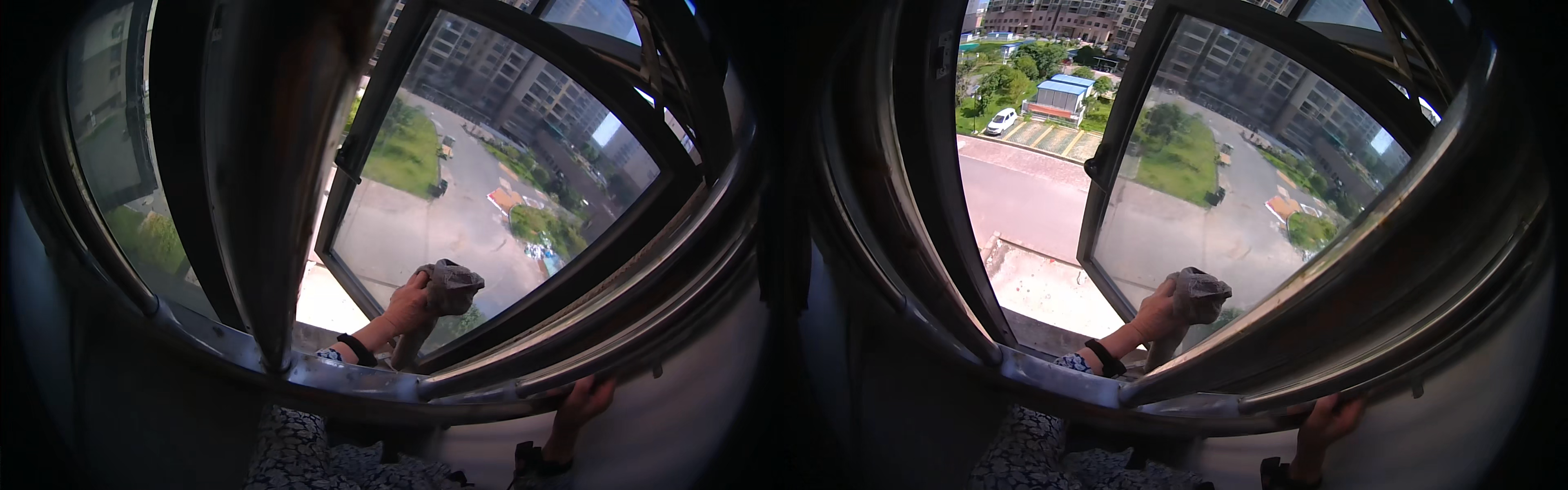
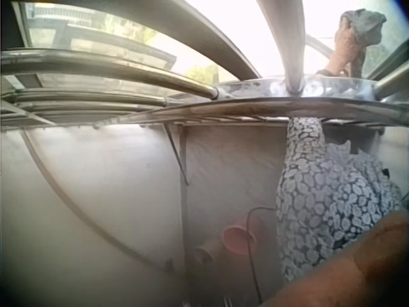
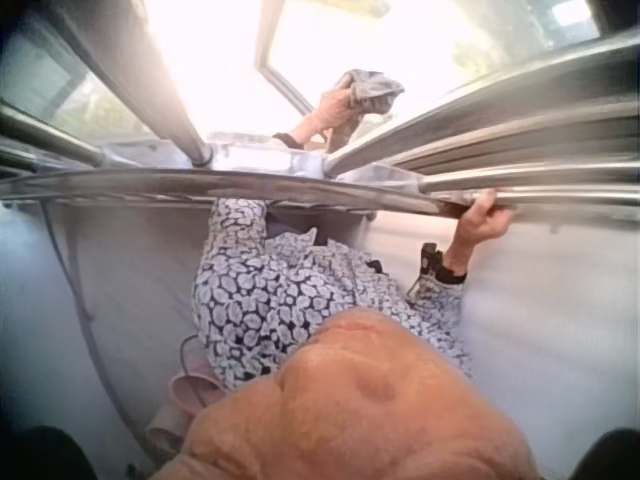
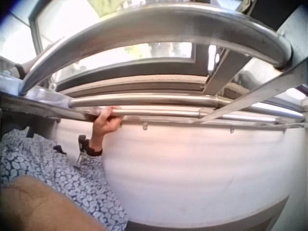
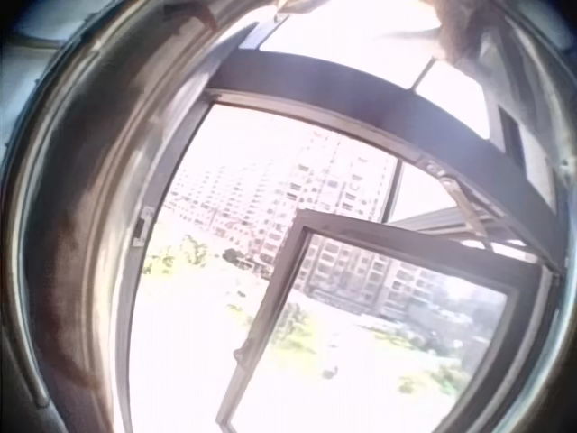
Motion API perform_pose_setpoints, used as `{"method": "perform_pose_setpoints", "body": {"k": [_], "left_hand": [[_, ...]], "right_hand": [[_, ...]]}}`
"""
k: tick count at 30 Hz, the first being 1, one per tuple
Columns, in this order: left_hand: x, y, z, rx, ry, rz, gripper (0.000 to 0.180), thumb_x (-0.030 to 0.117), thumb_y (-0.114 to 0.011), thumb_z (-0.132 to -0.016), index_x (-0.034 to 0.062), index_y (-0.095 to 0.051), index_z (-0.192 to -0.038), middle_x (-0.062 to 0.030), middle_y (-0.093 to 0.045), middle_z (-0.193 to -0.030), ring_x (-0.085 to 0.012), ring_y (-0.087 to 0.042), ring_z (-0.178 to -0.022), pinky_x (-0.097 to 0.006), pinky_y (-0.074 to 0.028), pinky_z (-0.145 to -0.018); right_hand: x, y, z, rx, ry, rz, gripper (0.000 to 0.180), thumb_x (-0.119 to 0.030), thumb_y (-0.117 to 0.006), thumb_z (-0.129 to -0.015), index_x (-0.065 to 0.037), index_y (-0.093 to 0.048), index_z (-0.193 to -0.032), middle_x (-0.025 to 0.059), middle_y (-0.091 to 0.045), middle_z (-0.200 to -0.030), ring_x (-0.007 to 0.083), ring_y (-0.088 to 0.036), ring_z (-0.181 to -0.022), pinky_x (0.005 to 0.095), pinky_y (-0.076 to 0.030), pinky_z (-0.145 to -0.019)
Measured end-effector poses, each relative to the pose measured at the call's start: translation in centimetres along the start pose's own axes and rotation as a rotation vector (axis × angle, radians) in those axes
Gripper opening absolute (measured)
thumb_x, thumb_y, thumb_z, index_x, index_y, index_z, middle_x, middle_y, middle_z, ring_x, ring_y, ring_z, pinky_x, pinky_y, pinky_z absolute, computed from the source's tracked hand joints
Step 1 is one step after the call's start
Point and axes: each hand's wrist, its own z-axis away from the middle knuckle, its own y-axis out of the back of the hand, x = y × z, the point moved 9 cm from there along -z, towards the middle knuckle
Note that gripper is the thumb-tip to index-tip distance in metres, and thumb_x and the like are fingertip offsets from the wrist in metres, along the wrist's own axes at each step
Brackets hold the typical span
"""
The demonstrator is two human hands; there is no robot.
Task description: Wipe the window and its frame using a cloth.
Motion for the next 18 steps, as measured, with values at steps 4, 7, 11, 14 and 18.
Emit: {"method": "perform_pose_setpoints", "body": {"k": [4,7,11,14,18], "left_hand": [[-6.5,1.6,-1.1,0.233,0.226,0.016,0.042,0.016,-0.063,-0.075,0.0135,-0.056,-0.116,-0.0135,-0.045,-0.126,-0.0337,-0.049,-0.111,-0.04,-0.045,-0.089],[-15.1,5.1,0.4,0.394,0.55,-0.083,0.042,0.015,-0.063,-0.073,0.0026,-0.056,-0.113,-0.0204,-0.055,-0.116,-0.0373,-0.053,-0.106,-0.04,-0.043,-0.093],[-19.0,9.3,-2.1,0.461,0.575,-0.248,0.048,0.017,-0.063,-0.073,0.0008,-0.052,-0.117,-0.0236,-0.051,-0.121,-0.0397,-0.048,-0.111,-0.041,-0.04,-0.096],[-20.6,11.1,-4.7,0.49,0.459,-0.153,0.05,0.017,-0.062,-0.074,0.0006,-0.051,-0.119,-0.0238,-0.049,-0.123,-0.0386,-0.046,-0.115,-0.04,-0.038,-0.098],[-23.9,11.6,-2.8,0.676,0.408,-0.126,0.044,0.019,-0.059,-0.076,-0.0008,-0.054,-0.115,-0.0247,-0.056,-0.114,-0.0386,-0.051,-0.11,-0.04,-0.041,-0.093]], "right_hand": [[1.5,1.5,0.2,0.019,-0.052,0.012,0.05,-0.033,-0.054,-0.086,0.008,-0.047,-0.114,0.0134,-0.055,-0.097,0.0203,-0.054,-0.089,0.0325,-0.045,-0.079],[0.3,1.6,-0.2,0.025,0.032,0.079,0.048,-0.031,-0.054,-0.086,0.008,-0.048,-0.112,0.0129,-0.055,-0.098,0.0197,-0.054,-0.09,0.0324,-0.044,-0.08],[0.6,1.3,-1.1,-0.007,-0.029,0.007,0.046,-0.029,-0.052,-0.086,0.008,-0.048,-0.112,0.0135,-0.054,-0.099,0.0203,-0.053,-0.092,0.0326,-0.044,-0.082],[1.8,2.7,0.2,0.025,-0.058,0.038,0.044,-0.028,-0.052,-0.086,0.008,-0.048,-0.112,0.0131,-0.054,-0.099,0.0203,-0.053,-0.091,0.0327,-0.044,-0.082],[0.2,1.6,-0.4,0.012,-0.033,-0.035,0.046,-0.028,-0.052,-0.086,0.009,-0.048,-0.113,0.0134,-0.055,-0.1,0.0202,-0.054,-0.092,0.0323,-0.044,-0.083]]}}
